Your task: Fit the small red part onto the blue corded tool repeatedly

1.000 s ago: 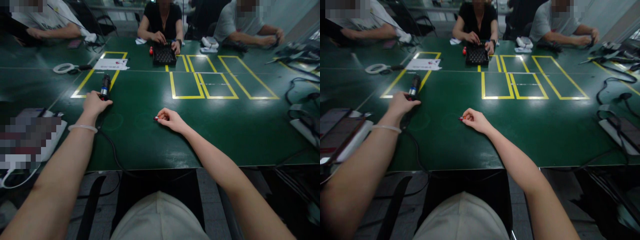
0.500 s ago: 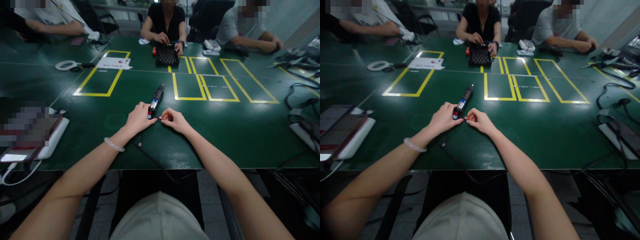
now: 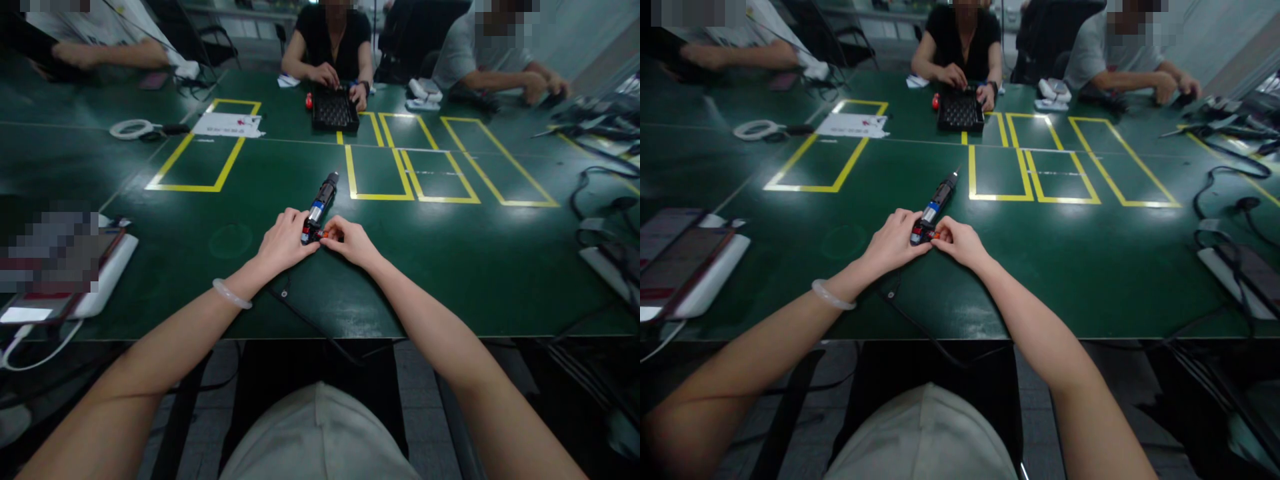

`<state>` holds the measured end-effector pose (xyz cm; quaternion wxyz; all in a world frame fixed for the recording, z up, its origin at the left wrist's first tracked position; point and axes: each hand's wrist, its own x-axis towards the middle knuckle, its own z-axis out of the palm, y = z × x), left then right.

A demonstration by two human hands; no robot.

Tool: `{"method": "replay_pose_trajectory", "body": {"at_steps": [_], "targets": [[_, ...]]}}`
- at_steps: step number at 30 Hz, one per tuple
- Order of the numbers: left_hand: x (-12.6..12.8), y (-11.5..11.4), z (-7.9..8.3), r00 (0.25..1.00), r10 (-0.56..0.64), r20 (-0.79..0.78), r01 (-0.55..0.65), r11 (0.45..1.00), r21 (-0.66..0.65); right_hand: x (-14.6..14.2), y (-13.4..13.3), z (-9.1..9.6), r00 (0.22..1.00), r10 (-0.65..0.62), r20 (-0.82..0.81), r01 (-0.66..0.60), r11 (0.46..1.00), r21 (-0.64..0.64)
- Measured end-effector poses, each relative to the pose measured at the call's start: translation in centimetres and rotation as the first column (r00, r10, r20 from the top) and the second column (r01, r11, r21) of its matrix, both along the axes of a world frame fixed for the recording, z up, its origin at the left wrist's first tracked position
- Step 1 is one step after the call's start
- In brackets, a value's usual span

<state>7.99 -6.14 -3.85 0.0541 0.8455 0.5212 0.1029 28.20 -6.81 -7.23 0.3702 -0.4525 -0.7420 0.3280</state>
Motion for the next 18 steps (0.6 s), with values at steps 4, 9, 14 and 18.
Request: {"method": "replay_pose_trajectory", "body": {"at_steps": [4, 9, 14, 18], "targets": [[0.07, -0.07, 0.21, 1.000, 0.007, 0.006, -0.007, 1.000, -0.008, -0.20, -0.10, 0.17, 1.000, 0.013, 0.017, -0.013, 1.000, -0.001], [0.17, -0.15, 0.38, 1.000, 0.010, 0.002, -0.010, 1.000, -0.010, -0.60, 0.07, 0.06, 0.998, -0.004, 0.065, 0.004, 1.000, 0.006], [0.26, -0.27, 0.47, 1.000, 0.011, -0.003, -0.011, 1.000, -0.004, -0.79, 0.18, -0.02, 1.000, -0.009, 0.012, 0.010, 1.000, -0.016], [0.28, -0.34, 0.63, 1.000, 0.022, -0.006, -0.022, 1.000, -0.017, -0.82, 0.00, 0.06, 0.998, 0.031, -0.047, -0.032, 0.999, -0.026]]}}
